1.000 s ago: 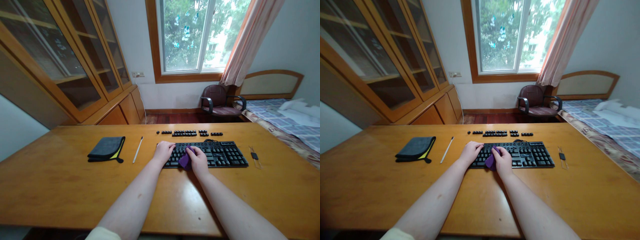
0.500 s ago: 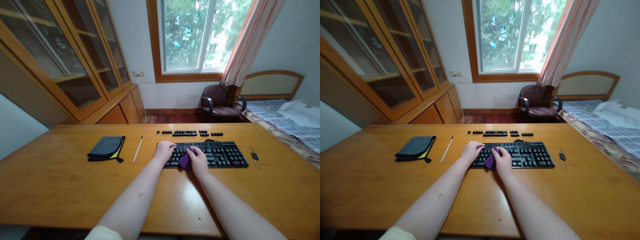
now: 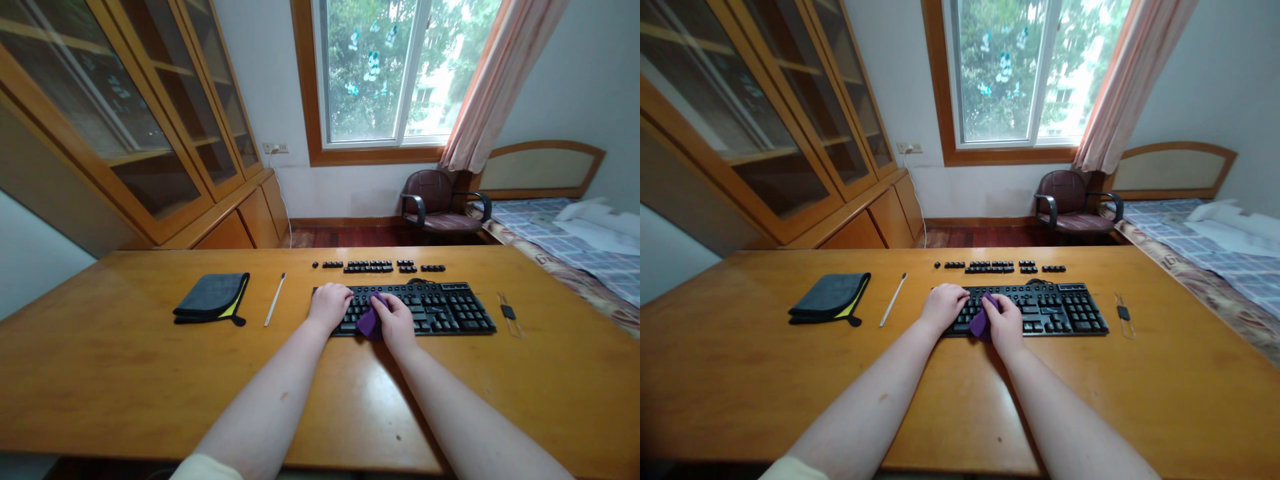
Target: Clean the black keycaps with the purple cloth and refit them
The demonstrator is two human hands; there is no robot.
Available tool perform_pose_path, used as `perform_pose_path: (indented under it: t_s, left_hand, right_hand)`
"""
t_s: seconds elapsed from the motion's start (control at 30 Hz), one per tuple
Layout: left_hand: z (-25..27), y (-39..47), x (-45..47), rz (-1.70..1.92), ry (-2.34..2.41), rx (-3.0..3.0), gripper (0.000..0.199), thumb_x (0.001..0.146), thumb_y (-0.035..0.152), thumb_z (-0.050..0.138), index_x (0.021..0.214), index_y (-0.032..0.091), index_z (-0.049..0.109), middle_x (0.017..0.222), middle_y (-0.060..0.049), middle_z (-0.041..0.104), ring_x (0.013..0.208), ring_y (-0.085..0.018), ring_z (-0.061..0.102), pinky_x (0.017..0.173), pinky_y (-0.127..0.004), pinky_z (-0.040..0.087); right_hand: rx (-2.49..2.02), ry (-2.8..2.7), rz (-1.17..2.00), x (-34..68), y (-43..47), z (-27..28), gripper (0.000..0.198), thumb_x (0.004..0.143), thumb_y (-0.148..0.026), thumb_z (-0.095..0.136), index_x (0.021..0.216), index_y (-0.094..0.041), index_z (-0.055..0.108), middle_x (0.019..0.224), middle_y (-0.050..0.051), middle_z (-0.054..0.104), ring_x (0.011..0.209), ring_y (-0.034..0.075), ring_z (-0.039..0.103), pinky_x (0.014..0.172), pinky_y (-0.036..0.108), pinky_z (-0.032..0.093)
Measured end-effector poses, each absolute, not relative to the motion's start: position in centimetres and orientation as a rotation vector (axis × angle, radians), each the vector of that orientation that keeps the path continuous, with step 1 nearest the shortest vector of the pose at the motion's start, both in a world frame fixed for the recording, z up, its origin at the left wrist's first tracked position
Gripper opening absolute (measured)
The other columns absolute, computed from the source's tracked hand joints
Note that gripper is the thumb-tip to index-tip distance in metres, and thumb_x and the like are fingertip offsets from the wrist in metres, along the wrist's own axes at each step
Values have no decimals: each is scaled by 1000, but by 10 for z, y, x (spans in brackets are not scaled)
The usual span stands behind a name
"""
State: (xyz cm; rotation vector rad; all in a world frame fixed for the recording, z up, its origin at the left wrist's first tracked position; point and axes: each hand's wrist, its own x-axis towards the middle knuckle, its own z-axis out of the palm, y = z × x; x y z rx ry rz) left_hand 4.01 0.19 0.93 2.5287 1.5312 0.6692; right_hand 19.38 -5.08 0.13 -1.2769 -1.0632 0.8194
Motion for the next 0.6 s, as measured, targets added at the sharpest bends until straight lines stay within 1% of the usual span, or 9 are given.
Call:
perform_pose_path:
  t_s: [0.13,0.33,0.43,0.6]
  left_hand:
    - [8,1,42,633,1589,2509,19,81,29,52,86,23,69,89,-5,68,84,-21,58,76,-31,41]
    - [9,-1,46,573,1633,2522,20,81,28,49,84,21,68,86,-7,67,83,-22,58,77,-33,41]
    - [10,-2,47,574,1621,2546,21,82,26,48,82,20,68,85,-8,66,83,-22,58,77,-33,40]
    - [13,-1,47,494,1607,2623,21,82,25,48,83,20,67,85,-6,66,81,-21,59,75,-32,42]
  right_hand:
    - [-1289,-1085,810,194,-52,4,27,71,-43,61,76,-17,65,70,3,62,71,20,54,68,31,41]
    - [-1283,-1100,801,194,-52,2,24,73,-41,61,77,-17,64,73,3,63,72,19,54,68,29,41]
    - [-1278,-1104,804,193,-52,1,25,72,-41,61,77,-17,64,73,3,63,72,19,55,68,30,42]
    - [-1282,-1102,805,193,-51,1,28,72,-43,61,77,-16,65,71,3,62,70,19,54,67,30,42]
